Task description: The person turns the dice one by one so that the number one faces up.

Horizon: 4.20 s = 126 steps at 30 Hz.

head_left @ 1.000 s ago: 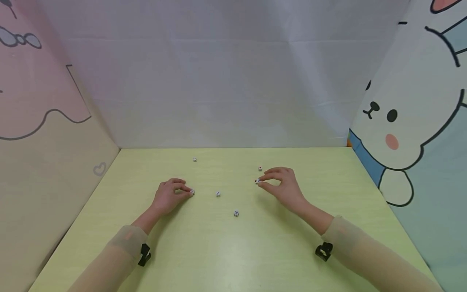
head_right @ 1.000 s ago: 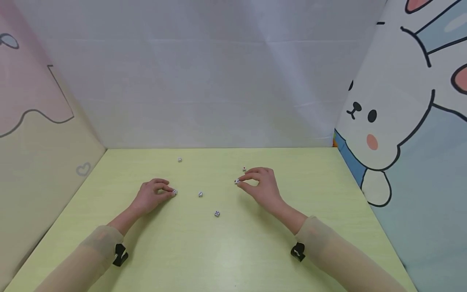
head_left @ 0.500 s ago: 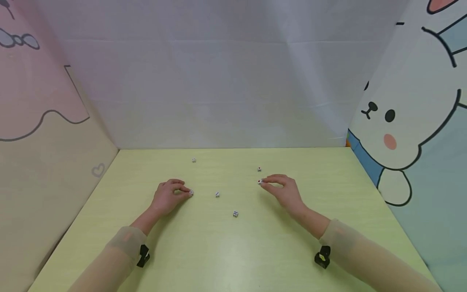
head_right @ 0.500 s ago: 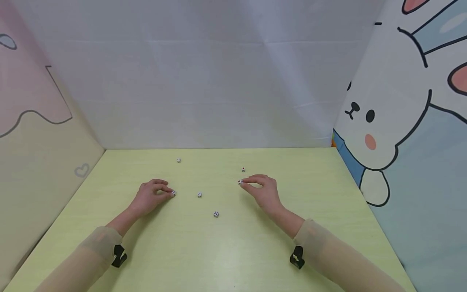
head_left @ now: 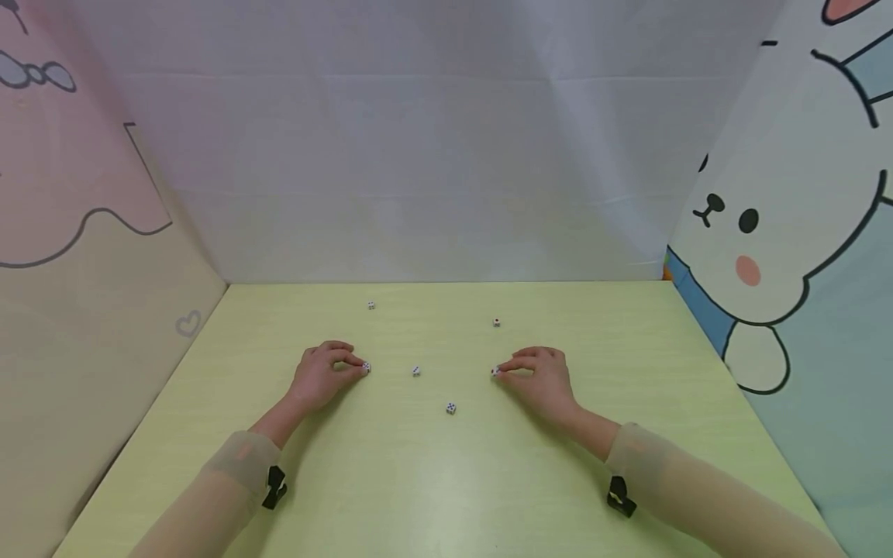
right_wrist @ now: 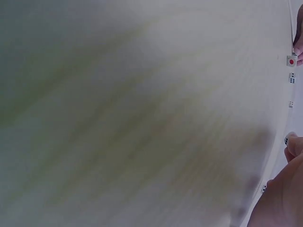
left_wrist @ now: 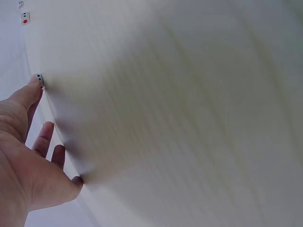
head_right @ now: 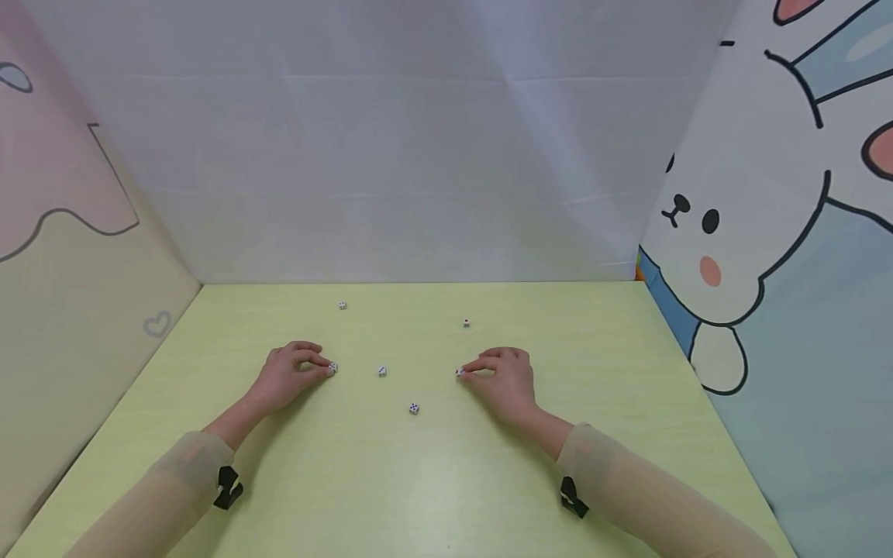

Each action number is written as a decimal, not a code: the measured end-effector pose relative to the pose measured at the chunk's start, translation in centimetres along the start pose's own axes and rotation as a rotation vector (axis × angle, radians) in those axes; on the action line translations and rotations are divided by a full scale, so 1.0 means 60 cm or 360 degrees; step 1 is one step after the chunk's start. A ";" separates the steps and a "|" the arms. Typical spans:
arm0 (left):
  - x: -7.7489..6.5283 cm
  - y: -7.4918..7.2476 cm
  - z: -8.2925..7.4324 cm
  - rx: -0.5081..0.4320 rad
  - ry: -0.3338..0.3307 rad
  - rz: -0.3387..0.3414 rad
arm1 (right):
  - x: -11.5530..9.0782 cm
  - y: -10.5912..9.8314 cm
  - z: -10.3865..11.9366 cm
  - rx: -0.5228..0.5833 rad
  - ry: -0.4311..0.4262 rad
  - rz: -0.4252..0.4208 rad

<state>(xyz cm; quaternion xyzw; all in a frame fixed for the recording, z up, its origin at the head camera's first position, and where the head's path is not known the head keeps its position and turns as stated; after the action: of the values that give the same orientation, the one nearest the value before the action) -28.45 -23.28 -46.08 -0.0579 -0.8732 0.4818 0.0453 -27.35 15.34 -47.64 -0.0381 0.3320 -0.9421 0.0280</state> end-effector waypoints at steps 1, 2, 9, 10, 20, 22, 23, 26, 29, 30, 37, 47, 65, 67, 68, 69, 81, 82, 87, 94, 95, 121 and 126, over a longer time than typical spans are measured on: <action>0.000 0.000 0.000 0.0002 0.0000 0.0001 | -0.001 0.001 0.000 -0.0015 -0.0004 0.0002; 0.000 0.000 -0.001 0.0001 0.0000 0.0002 | -0.002 0.001 0.000 -0.0029 -0.0011 0.0004; 0.001 -0.001 -0.002 0.0007 0.0003 0.0004 | -0.006 0.004 0.001 -0.0072 -0.0072 0.0031; 0.001 -0.001 -0.002 0.0006 0.0002 0.0004 | -0.006 0.004 0.001 -0.0080 -0.0078 0.0032; 0.000 -0.001 0.000 -0.0019 -0.0020 0.0017 | -0.011 -0.001 0.006 -0.0211 -0.0179 0.0036; 0.000 -0.001 0.000 -0.0027 -0.0033 0.0019 | -0.012 -0.002 0.004 -0.0244 -0.0182 0.0037; 0.000 -0.002 0.000 -0.0032 -0.0039 0.0020 | -0.012 -0.003 0.003 -0.0257 -0.0184 0.0038; 0.001 -0.002 0.000 -0.0037 -0.0045 0.0022 | -0.012 -0.005 0.000 -0.0253 -0.0177 0.0038; 0.002 -0.002 0.001 -0.0039 -0.0045 0.0019 | -0.012 -0.006 -0.003 -0.0237 -0.0178 0.0034; 0.002 -0.001 0.002 -0.0039 -0.0046 0.0019 | -0.012 -0.007 -0.003 -0.0235 -0.0179 0.0032; 0.002 0.001 0.003 -0.0040 -0.0064 0.0026 | -0.011 -0.012 -0.007 -0.0218 -0.0143 0.0049; -0.001 -0.001 0.000 -0.0037 -0.0074 0.0032 | -0.004 -0.035 0.019 -0.0438 -0.0396 -0.0037; 0.000 0.001 0.001 -0.0021 -0.0032 0.0011 | -0.007 -0.007 0.025 -0.0582 -0.0459 0.0002; 0.001 0.001 0.002 -0.0021 -0.0031 0.0012 | -0.006 -0.006 0.024 -0.0571 -0.0453 0.0001; 0.001 0.002 0.003 -0.0020 -0.0031 0.0012 | -0.006 -0.006 0.024 -0.0566 -0.0449 0.0001; 0.001 0.002 0.003 -0.0020 -0.0031 0.0013 | -0.006 -0.005 0.023 -0.0563 -0.0446 0.0002; 0.001 0.002 0.005 -0.0035 -0.0043 0.0013 | 0.002 -0.008 0.022 -0.0495 -0.0356 0.0016; 0.001 0.002 0.005 -0.0034 -0.0044 0.0014 | 0.004 -0.011 0.023 -0.0485 -0.0341 0.0017; 0.001 0.002 0.004 -0.0025 -0.0038 0.0013 | 0.026 -0.034 0.032 -0.0445 -0.0275 -0.0003; 0.001 0.003 0.006 -0.0033 -0.0048 0.0015 | 0.076 -0.064 0.046 -0.0448 -0.0277 -0.0021; 0.001 0.003 0.006 -0.0034 -0.0048 0.0016 | 0.083 -0.065 0.046 -0.0449 -0.0277 -0.0022; -0.001 0.003 0.002 -0.0058 -0.0039 0.0009 | 0.153 -0.024 0.031 -0.0708 -0.0245 0.0110; -0.002 0.003 0.002 -0.0042 -0.0040 0.0010 | 0.156 -0.018 0.024 -0.0702 -0.0223 0.0120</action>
<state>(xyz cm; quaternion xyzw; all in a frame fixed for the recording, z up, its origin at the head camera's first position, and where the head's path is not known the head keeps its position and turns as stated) -28.31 -23.28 -46.28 -0.0552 -0.8798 0.4710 0.0319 -36.55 14.57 -45.37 -0.0961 0.5282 -0.8402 0.0770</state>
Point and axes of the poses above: each hand's wrist, its own x-axis towards the middle knuckle, its own y-axis out of the palm, z = x × y, the point moved 7 cm from there along x, towards the middle knuckle, and after that the axes turned 1 degree about x, right-handed, at the moved point
